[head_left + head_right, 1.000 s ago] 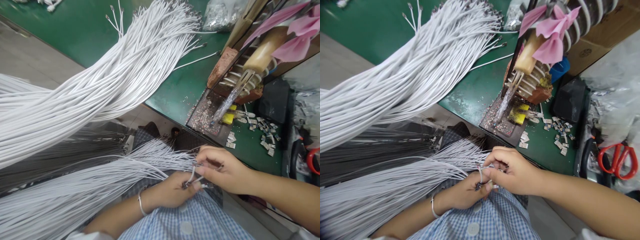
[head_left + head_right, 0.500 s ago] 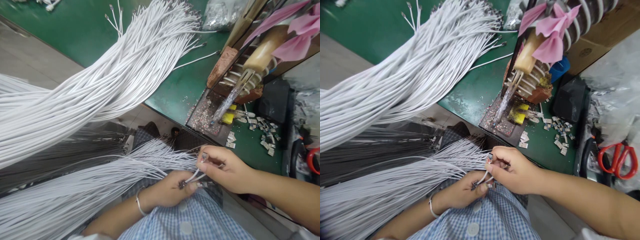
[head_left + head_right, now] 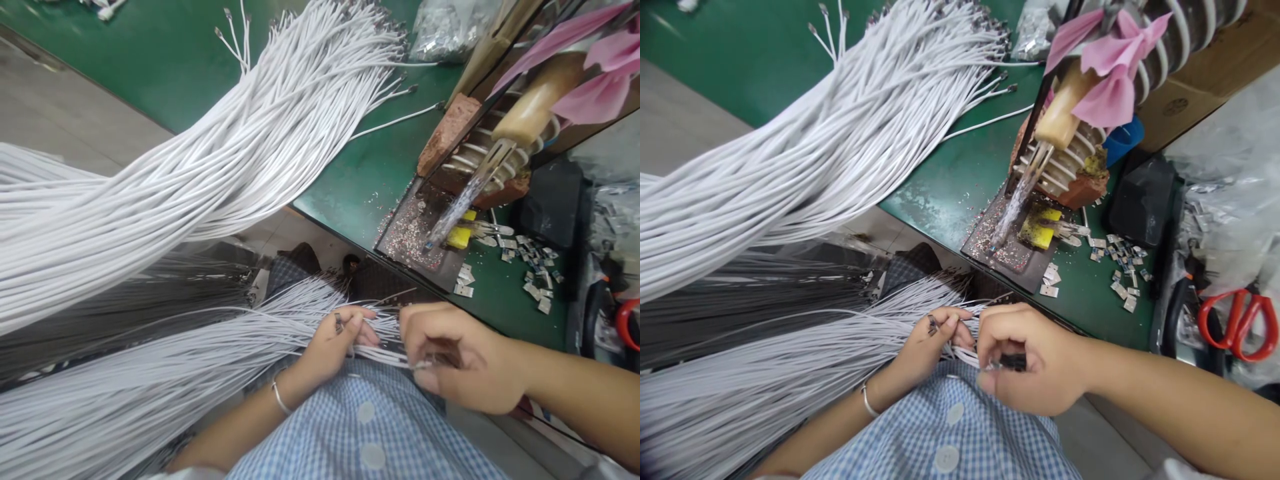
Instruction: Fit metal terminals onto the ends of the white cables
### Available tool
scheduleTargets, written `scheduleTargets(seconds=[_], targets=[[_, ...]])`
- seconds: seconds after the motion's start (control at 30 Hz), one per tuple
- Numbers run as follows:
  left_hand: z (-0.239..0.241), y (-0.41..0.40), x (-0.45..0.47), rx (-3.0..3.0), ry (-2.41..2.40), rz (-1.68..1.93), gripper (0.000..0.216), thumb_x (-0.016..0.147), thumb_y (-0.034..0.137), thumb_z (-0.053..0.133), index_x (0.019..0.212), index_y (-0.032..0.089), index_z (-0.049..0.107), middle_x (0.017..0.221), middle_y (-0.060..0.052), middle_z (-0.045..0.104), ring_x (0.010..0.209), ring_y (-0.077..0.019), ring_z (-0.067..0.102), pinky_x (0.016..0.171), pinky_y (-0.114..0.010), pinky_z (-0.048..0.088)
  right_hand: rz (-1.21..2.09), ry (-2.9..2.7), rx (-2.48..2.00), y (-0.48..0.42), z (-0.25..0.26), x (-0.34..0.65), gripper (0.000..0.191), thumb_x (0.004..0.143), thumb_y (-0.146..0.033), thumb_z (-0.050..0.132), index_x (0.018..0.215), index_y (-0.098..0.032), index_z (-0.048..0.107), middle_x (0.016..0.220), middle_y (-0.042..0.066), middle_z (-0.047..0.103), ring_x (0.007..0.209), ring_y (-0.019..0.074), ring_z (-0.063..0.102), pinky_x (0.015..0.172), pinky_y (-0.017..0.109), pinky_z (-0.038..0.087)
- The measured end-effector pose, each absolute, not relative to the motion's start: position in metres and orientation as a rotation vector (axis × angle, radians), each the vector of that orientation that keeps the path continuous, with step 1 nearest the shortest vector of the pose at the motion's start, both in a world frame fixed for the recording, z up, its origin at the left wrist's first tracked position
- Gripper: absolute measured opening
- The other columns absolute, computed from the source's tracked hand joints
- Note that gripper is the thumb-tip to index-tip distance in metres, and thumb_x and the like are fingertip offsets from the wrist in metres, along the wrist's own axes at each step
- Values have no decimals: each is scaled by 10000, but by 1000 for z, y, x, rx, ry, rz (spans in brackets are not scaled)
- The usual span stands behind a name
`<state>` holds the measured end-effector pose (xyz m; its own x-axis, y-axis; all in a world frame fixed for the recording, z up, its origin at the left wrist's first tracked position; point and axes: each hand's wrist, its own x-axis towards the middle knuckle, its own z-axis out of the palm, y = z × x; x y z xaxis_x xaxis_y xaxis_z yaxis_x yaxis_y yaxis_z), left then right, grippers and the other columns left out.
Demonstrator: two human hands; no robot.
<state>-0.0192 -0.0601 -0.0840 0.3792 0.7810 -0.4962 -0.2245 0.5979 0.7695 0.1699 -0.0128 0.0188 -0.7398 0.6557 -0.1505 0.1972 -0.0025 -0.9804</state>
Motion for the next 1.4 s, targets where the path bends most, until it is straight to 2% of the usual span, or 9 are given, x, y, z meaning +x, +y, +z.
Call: scheduleTargets(seconds=[0.13,0.23,0.37,0.5,0.77,0.9,1.03,1.13,1.4], targets=[[-90,-57,-16,446,1015,821,274,817,382,564,923,130,588,661,-27,645,556,-122,599,554,-233,454,1881,-1973,-725,-11,24,170,402,751,-560,482,667,-167,488,655,12,419,575,128,392,519,265,313],[-90,-55,-17,420,981,893,252,814,374,567,894,136,588,620,25,565,376,-32,409,410,-179,296,1909,-1995,-703,-9,25,171,495,755,-658,398,630,-180,438,659,14,409,584,133,386,525,273,307],[-78,-52,-14,416,742,912,426,783,508,525,1024,161,577,792,-6,520,419,-38,354,394,-205,227,1827,-2084,-964,-11,17,170,318,751,-457,562,656,-181,437,649,-18,410,566,108,380,515,238,302],[-54,-48,-2,362,638,849,560,743,603,499,1130,200,535,977,-54,491,566,-89,416,443,-214,270,1593,-2338,-1231,-16,5,165,260,737,-325,642,904,-170,514,739,-4,506,652,131,472,579,238,353],[-43,-52,8,373,569,779,637,738,654,465,1226,244,444,1154,-70,414,810,-167,484,605,-254,384,1415,-2490,-1224,-24,-2,164,75,794,-209,532,783,-139,556,654,27,567,590,149,513,551,253,377],[-47,-47,-12,780,585,631,490,796,464,547,1214,229,443,1040,-58,506,880,-183,492,725,-287,401,1441,-2343,-1099,-23,2,166,73,793,-140,501,843,-140,554,737,48,618,650,144,557,603,247,417],[-43,-42,-36,1174,797,463,199,843,338,516,891,165,602,767,-13,560,711,-142,500,661,-254,389,1376,-2189,-1115,-17,8,167,73,814,-142,499,864,-164,547,685,3,587,578,106,509,551,211,390],[-41,-44,-47,1212,879,445,263,862,337,476,718,152,594,619,9,525,589,-117,471,563,-224,361,1476,-2083,-1150,-15,11,167,80,837,-212,512,890,-165,549,666,-11,551,512,85,450,482,197,353],[-39,-47,-48,1187,929,512,234,836,324,524,714,141,606,595,11,516,548,-104,442,521,-209,348,1670,-1833,-1259,-17,10,172,175,866,-325,482,900,-161,534,654,-17,492,450,63,368,405,184,305]])
